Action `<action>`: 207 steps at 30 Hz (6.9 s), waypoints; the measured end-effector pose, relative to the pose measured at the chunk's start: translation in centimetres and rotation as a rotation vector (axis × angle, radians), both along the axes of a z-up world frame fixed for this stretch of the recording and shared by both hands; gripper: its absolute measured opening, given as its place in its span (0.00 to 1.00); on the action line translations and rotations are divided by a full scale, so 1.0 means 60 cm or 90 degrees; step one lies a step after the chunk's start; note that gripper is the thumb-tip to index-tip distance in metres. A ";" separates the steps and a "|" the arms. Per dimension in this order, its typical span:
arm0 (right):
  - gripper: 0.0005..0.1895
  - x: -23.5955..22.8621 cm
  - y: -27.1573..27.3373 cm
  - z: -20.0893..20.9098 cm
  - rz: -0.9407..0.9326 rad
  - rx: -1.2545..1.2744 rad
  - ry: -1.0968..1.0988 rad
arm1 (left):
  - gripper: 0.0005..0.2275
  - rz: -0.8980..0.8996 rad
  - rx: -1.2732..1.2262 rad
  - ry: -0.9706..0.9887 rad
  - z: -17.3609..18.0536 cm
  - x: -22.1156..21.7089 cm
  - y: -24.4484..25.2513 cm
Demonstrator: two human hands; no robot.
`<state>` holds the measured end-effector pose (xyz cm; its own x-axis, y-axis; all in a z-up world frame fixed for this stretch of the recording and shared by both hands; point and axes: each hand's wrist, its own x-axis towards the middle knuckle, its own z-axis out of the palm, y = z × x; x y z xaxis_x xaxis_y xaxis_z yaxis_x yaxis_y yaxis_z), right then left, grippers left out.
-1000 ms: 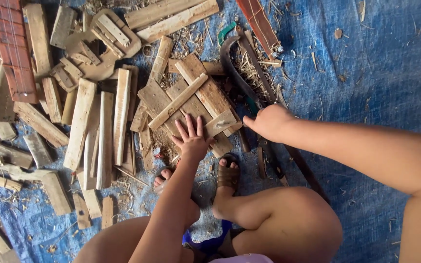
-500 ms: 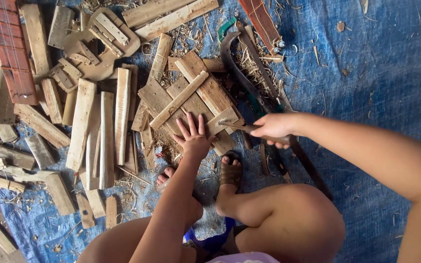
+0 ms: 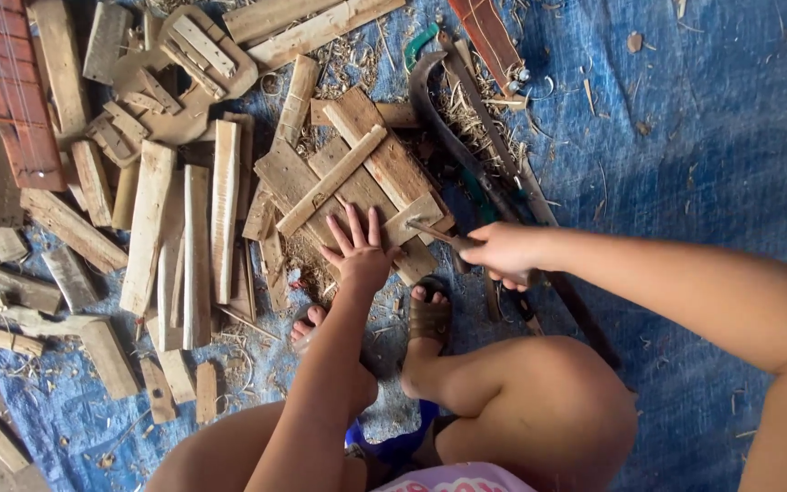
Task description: Using a curved blade to chop and shave small pieces of wood on a blue tarp, surrounded by guitar components.
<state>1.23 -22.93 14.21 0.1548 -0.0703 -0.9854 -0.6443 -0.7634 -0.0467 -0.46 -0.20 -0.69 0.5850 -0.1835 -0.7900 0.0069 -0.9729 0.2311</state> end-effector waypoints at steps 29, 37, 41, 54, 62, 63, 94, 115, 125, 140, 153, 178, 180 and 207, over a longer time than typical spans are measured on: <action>0.32 -0.038 -0.003 0.002 0.588 -0.105 -0.201 | 0.41 -0.001 0.012 -0.048 -0.016 -0.008 -0.002; 0.30 -0.034 -0.005 0.014 0.526 -0.035 -0.205 | 0.41 0.008 0.015 -0.042 -0.013 -0.006 -0.003; 0.29 -0.061 -0.007 -0.036 -0.294 0.130 0.013 | 0.41 0.013 0.022 -0.039 -0.010 -0.006 -0.005; 0.33 -0.077 0.016 -0.019 0.282 -0.020 -0.248 | 0.40 0.063 0.009 -0.087 -0.026 -0.007 -0.004; 0.34 -0.089 -0.028 -0.046 0.548 -0.145 -0.413 | 0.39 0.076 0.014 -0.059 -0.019 0.000 -0.010; 0.35 -0.086 -0.028 -0.040 0.566 -0.161 -0.426 | 0.39 0.073 0.018 -0.056 -0.020 0.001 -0.007; 0.26 0.090 0.120 0.038 0.820 -0.160 -0.226 | 0.39 0.075 -0.007 0.034 0.009 0.027 -0.003; 0.29 0.107 0.036 -0.006 0.944 -0.089 -0.223 | 0.39 0.066 -0.011 0.023 0.003 0.022 -0.003; 0.39 0.105 -0.001 0.014 -0.012 0.069 0.016 | 0.38 0.050 -0.004 0.008 0.009 0.024 0.001; 0.33 0.065 0.026 -0.028 0.346 0.040 -0.118 | 0.40 0.057 -0.002 -0.008 -0.008 0.022 0.002; 0.35 0.029 0.027 -0.042 0.915 -0.165 -0.291 | 0.40 0.054 0.011 -0.003 -0.006 0.019 -0.006; 0.30 0.002 0.023 -0.064 0.071 0.051 -0.092 | 0.41 0.048 0.020 0.000 -0.008 0.018 -0.004; 0.36 0.017 0.021 -0.049 -0.326 0.128 0.020 | 0.40 0.043 0.031 -0.003 -0.006 0.016 -0.006; 0.31 -0.001 -0.018 -0.023 0.313 -0.076 -0.128 | 0.41 0.058 0.032 0.003 -0.018 0.018 -0.005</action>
